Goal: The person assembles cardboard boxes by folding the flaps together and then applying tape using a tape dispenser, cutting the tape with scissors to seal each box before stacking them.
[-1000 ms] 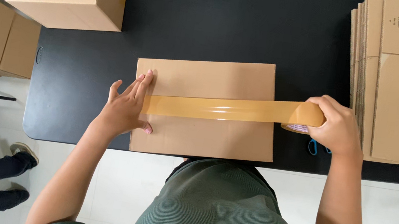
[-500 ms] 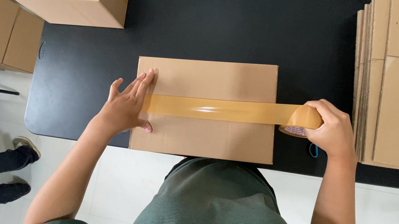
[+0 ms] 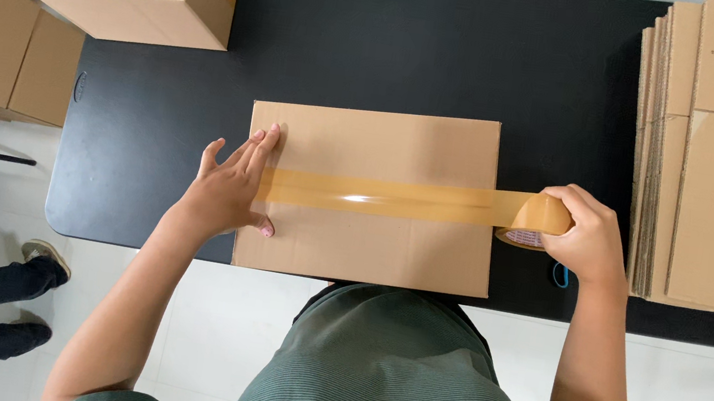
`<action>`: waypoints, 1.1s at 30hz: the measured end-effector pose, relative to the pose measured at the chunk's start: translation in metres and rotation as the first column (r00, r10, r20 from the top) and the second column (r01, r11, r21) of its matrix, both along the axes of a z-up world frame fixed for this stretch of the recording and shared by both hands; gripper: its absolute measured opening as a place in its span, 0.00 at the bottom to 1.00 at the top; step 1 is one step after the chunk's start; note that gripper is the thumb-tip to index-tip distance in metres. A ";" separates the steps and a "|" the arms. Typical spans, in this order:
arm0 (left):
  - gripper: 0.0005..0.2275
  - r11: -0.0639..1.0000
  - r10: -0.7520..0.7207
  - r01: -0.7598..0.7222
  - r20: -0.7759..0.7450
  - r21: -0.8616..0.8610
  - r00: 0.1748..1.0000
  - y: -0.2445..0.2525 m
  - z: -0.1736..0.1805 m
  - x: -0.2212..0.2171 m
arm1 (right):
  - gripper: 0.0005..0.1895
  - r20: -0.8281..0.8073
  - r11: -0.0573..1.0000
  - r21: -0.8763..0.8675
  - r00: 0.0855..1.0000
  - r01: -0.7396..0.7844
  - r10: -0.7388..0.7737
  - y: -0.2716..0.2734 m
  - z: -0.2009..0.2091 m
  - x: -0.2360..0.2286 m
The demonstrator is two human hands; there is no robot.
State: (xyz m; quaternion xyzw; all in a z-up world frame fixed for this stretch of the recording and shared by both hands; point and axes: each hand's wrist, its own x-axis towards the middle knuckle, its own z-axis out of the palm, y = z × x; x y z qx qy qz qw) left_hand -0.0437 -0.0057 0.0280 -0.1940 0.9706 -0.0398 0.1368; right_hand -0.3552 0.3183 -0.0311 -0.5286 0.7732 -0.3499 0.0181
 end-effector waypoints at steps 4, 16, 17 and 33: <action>0.60 0.968 0.148 -0.177 0.166 0.178 0.975 0.014 0.031 -0.009 | 0.17 0.023 0.991 -0.041 0.991 0.129 -0.128 -0.002 -0.014 0.001; 0.43 0.901 0.429 -0.416 -0.389 0.121 0.815 0.094 -0.027 -0.014 | 0.18 0.132 0.901 -0.368 0.972 0.228 -0.192 -0.023 -0.030 0.032; 0.44 0.898 0.440 -0.399 -0.415 0.187 0.796 0.103 -0.028 -0.024 | 0.18 0.130 0.897 -0.382 0.974 0.220 -0.184 -0.023 -0.030 0.032; 0.47 0.972 0.051 0.045 -0.393 0.230 0.918 0.211 -0.029 -0.160 | 0.20 0.118 0.900 -0.399 0.984 0.173 -0.137 -0.019 -0.030 0.031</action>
